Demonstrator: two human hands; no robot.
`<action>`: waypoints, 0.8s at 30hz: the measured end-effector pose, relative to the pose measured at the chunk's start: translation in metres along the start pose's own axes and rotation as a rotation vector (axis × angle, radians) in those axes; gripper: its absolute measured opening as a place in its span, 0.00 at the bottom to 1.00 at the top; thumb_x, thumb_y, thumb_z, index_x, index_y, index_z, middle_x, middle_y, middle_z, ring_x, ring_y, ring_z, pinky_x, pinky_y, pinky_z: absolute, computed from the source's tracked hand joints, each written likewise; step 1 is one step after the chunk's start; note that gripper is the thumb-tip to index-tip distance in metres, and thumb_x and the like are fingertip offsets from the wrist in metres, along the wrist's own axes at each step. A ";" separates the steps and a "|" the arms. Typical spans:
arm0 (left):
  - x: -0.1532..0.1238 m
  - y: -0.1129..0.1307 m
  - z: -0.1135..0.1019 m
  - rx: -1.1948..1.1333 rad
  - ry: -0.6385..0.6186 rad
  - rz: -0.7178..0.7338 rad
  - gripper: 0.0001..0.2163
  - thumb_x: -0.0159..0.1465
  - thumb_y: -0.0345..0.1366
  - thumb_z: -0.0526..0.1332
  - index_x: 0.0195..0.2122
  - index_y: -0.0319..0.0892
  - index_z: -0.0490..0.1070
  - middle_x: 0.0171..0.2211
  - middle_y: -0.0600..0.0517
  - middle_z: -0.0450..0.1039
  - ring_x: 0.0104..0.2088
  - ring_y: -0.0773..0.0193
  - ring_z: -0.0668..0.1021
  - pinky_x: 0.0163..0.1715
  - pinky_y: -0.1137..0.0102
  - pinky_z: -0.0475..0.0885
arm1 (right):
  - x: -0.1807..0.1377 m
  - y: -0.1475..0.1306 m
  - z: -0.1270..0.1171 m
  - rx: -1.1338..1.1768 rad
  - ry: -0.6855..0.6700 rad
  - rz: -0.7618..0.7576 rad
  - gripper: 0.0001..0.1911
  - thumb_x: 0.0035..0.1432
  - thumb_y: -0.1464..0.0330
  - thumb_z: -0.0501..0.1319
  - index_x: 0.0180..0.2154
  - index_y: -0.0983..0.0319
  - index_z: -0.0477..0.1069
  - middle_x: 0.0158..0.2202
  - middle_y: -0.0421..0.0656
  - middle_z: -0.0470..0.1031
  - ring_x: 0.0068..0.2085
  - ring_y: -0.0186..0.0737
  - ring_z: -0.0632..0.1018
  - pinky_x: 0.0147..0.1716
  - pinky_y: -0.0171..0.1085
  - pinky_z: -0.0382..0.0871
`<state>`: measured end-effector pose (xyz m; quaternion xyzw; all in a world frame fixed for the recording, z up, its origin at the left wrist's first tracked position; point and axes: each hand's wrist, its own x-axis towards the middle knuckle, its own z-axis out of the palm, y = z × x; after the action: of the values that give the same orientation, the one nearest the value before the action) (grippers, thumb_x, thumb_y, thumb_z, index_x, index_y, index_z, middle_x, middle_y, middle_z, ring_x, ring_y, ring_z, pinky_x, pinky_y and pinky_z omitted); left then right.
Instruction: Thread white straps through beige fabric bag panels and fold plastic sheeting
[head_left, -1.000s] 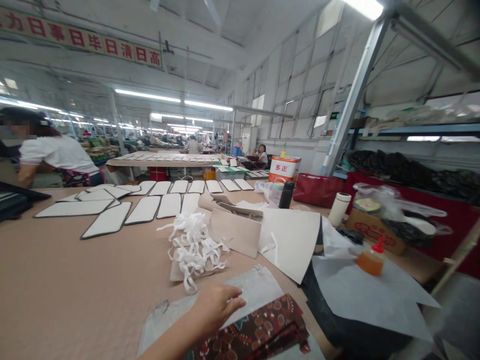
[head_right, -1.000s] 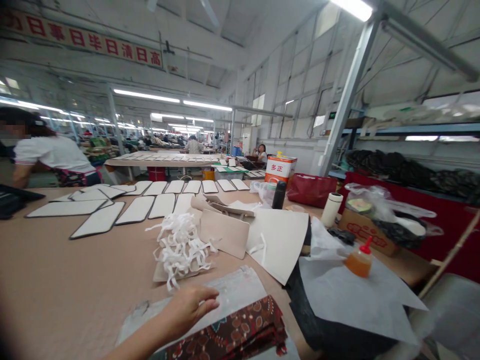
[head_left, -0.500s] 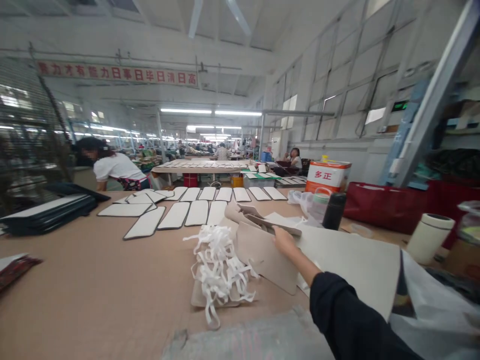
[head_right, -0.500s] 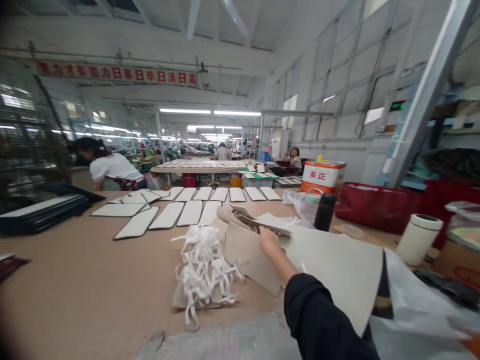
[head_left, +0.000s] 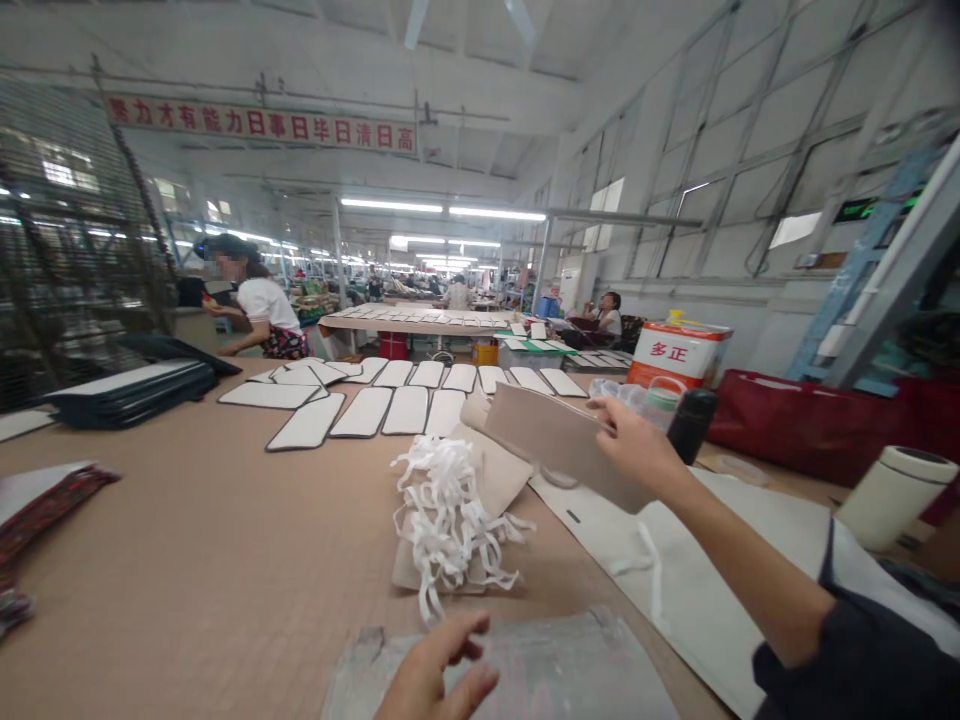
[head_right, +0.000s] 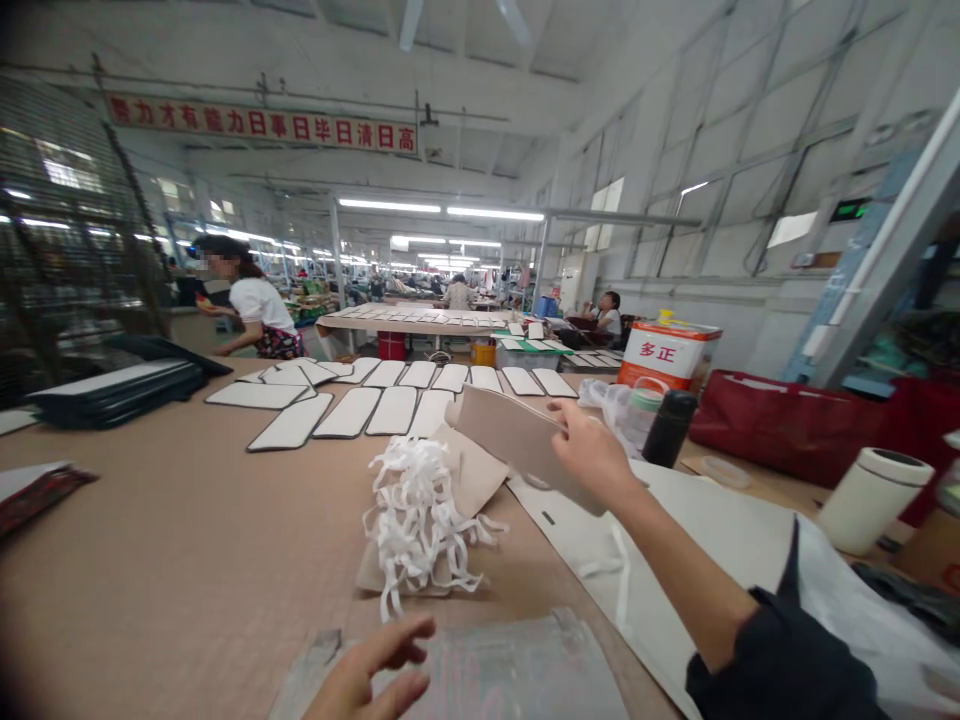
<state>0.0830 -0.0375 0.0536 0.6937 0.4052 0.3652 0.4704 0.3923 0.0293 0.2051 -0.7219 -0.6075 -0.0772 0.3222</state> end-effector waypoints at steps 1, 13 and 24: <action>0.005 0.008 0.003 -0.087 0.062 0.016 0.23 0.50 0.42 0.64 0.47 0.43 0.70 0.47 0.43 0.71 0.46 0.53 0.73 0.47 0.63 0.67 | -0.015 -0.009 -0.006 0.140 -0.009 -0.021 0.20 0.48 0.74 0.52 0.46 0.61 0.62 0.32 0.43 0.72 0.32 0.41 0.72 0.32 0.37 0.61; -0.048 0.051 -0.031 -0.933 0.458 -0.358 0.21 0.46 0.34 0.68 0.42 0.33 0.70 0.34 0.41 0.77 0.40 0.47 0.77 0.40 0.58 0.72 | -0.164 -0.101 0.040 1.602 -0.775 0.395 0.15 0.44 0.67 0.65 0.36 0.62 0.67 0.30 0.40 0.74 0.30 0.37 0.75 0.33 0.36 0.66; -0.072 0.015 -0.054 -0.859 0.532 -0.471 0.25 0.43 0.36 0.70 0.42 0.32 0.67 0.30 0.40 0.77 0.33 0.45 0.78 0.35 0.55 0.73 | -0.201 -0.122 0.070 1.835 -0.943 0.579 0.19 0.40 0.71 0.67 0.38 0.65 0.69 0.31 0.44 0.76 0.29 0.35 0.76 0.30 0.33 0.66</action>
<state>0.0091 -0.0872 0.0740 0.2143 0.4689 0.5449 0.6613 0.2091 -0.0908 0.0948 -0.2776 -0.3022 0.7751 0.4804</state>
